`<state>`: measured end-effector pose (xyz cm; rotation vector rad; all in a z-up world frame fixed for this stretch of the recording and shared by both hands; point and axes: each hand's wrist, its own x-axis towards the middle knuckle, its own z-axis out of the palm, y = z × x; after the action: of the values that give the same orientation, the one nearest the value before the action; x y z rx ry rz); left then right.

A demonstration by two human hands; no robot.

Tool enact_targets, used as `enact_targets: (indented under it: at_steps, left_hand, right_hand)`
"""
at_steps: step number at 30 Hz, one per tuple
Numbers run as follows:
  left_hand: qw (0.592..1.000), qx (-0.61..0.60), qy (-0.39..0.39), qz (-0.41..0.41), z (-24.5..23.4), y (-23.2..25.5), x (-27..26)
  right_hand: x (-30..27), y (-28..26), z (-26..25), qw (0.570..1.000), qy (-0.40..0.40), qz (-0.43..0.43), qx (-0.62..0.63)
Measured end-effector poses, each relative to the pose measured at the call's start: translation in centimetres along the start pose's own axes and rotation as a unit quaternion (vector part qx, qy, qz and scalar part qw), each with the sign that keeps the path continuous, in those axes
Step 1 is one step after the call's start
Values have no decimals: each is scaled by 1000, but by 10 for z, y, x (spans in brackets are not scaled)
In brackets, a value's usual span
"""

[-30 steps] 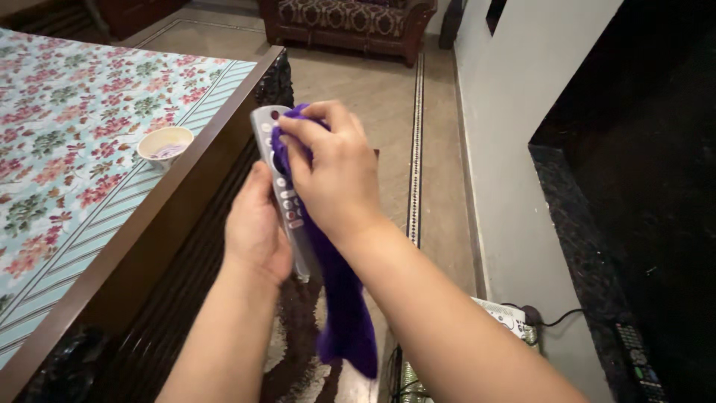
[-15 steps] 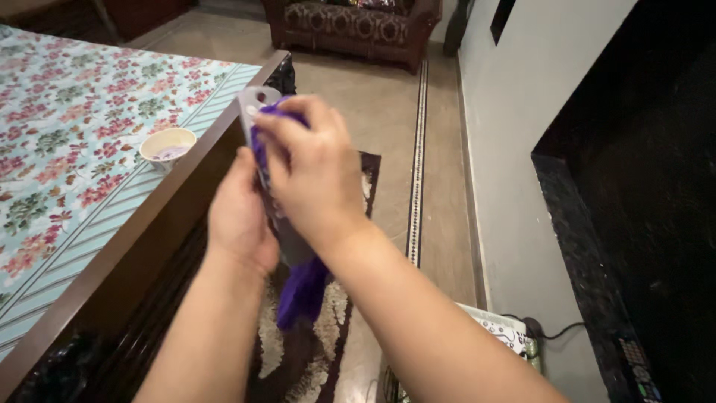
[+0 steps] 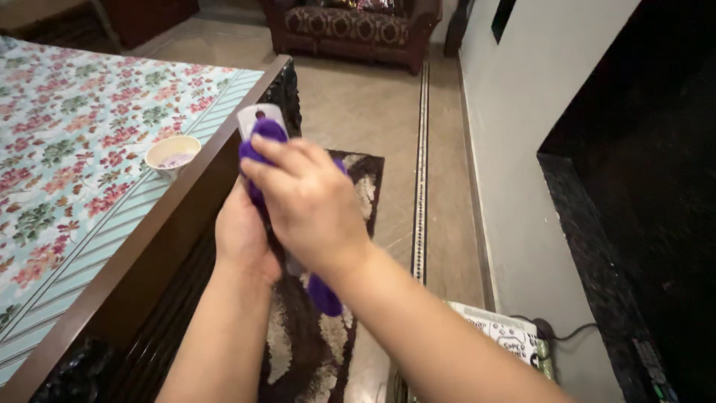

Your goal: The person wipes two different TV remotes with a purple cloth, cleaning the front, back, and sides of each device before placing them on a small stool.

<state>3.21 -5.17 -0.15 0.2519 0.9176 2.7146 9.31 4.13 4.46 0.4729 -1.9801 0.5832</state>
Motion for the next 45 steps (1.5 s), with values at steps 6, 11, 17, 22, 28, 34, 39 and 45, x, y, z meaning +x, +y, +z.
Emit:
enact_targets:
  at_steps: [6,11,17,22,28,34,39,45]
  left_hand:
    - [999,28,6,14,12,0,-7]
    - [999,-22,-10,25,-4,1,-3]
    - [1000,14,20,16,11,3,-9]
    - [998,33,13,52,3,3,-6]
    - [998,28,10,60,7,7,-2]
    - [999,24,18,43,13,9,-5]
    - [996,-41,-12,80,-8,17,14]
    - [989,-38,-4,145,-36,24,29]
  right_hand:
    - [13,12,-2,999,21,-15,-23]
    - [14,24,2,996,30,79,-34]
    - [17,3,11,998,48,44,22]
    - [17,15,12,998,22,51,-8]
    - [15,5,18,999,23,35,-17]
    - [23,10,18,999,20,39,-22]
    - [11,8,21,999,-12,18,-29]
    - [-15,-9,16,999,-48,19,-3]
